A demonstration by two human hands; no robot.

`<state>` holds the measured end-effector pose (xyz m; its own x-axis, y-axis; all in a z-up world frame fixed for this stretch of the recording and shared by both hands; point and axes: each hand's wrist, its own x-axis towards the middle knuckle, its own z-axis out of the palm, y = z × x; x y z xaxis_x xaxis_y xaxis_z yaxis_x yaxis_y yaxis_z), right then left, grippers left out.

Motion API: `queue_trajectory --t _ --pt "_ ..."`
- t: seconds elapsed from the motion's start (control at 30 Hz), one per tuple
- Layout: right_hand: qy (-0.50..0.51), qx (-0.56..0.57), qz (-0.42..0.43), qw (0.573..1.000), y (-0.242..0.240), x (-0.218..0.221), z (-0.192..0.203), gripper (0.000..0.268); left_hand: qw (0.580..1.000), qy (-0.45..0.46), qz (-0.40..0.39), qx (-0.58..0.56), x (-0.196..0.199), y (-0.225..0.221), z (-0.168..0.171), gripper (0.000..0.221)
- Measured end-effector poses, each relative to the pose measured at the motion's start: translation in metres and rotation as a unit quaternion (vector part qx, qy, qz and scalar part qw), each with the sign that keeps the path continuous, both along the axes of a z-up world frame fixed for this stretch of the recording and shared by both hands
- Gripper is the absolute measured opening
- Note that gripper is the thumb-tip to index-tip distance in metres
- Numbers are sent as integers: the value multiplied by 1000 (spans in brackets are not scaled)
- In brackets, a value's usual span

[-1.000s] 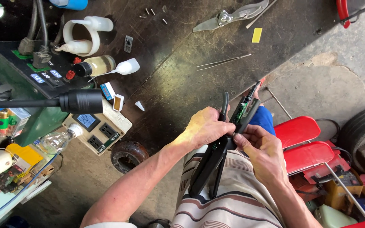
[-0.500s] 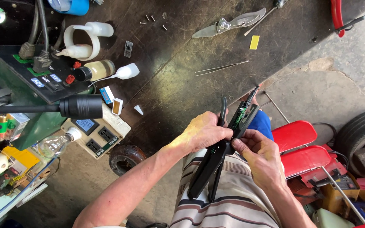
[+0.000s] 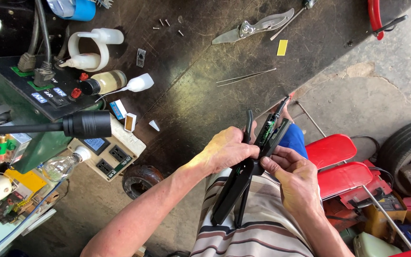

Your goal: Repairing an electronic device by manipulating a circuit board and wires within a plastic housing on a workbench.

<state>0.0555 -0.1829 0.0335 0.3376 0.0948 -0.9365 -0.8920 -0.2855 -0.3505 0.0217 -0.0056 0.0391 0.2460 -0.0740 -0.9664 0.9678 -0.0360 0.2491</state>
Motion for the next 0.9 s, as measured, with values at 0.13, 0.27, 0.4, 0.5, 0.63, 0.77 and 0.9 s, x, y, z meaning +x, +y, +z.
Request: queue_trajectory --t 0.13,0.27,0.4,0.5,0.63,0.77,0.9 --pt "-2 1 4 1000 -5 -3 -7 36 1000 -12 4 -6 -1 2 3 19" --pt "-2 4 15 1000 -4 -1 -4 35 1000 6 6 -10 1 2 2 16" --pt "-23 30 -15 999 -13 -5 -14 35 999 1 17 -27 -3 3 -1 12" --pt "-22 43 -21 999 -20 -9 -22 38 1000 10 -17 -7 0 4 3 16" --pt "-21 12 -22 999 -13 -9 -14 43 998 -26 -56 14 -5 2 0 22" --pt "-8 -13 17 1000 -6 -5 -6 45 997 -19 -69 14 -10 4 -1 28" --pt "-17 0 69 997 -8 -2 -4 40 998 -33 -48 0 -11 8 3 27"
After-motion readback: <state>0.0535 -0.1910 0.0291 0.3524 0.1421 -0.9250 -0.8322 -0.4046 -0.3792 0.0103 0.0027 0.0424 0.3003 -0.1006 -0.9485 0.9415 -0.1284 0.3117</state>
